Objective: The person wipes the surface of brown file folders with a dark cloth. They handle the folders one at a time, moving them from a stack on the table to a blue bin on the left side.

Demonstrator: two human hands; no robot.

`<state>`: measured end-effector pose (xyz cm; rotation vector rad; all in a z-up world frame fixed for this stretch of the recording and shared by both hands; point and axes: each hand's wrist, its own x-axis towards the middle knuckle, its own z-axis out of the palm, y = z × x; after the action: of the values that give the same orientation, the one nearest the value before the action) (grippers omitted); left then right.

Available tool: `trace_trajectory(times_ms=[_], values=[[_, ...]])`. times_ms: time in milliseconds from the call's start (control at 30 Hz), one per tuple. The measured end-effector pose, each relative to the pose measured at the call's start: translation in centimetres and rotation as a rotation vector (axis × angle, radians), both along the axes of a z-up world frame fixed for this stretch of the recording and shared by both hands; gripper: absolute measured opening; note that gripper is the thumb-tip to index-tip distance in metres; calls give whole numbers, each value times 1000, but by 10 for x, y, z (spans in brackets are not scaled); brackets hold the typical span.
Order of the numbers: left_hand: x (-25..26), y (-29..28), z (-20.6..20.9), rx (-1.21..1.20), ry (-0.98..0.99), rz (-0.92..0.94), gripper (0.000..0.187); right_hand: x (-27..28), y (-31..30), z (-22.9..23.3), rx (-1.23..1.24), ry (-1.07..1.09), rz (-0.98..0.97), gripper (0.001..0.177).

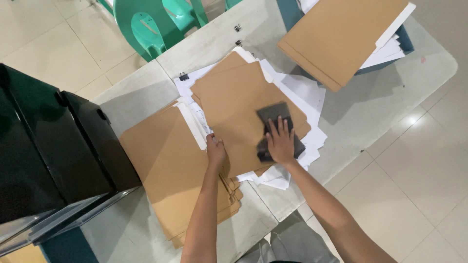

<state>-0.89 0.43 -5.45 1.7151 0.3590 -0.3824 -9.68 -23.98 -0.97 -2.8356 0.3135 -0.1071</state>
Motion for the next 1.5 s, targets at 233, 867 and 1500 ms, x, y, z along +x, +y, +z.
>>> trace_trajectory(times_ms=[233, 867, 1500], values=[[-17, -35, 54, 238, -90, -19, 47, 41, -52, -28, 120, -37, -86, 59], [1, -52, 115, -365, -308, 239, 73, 89, -94, 149, 1012, -225, 14, 33], [-52, 70, 152, -554, -13, 468, 54, 64, 104, 110, 1238, 71, 432, 31]])
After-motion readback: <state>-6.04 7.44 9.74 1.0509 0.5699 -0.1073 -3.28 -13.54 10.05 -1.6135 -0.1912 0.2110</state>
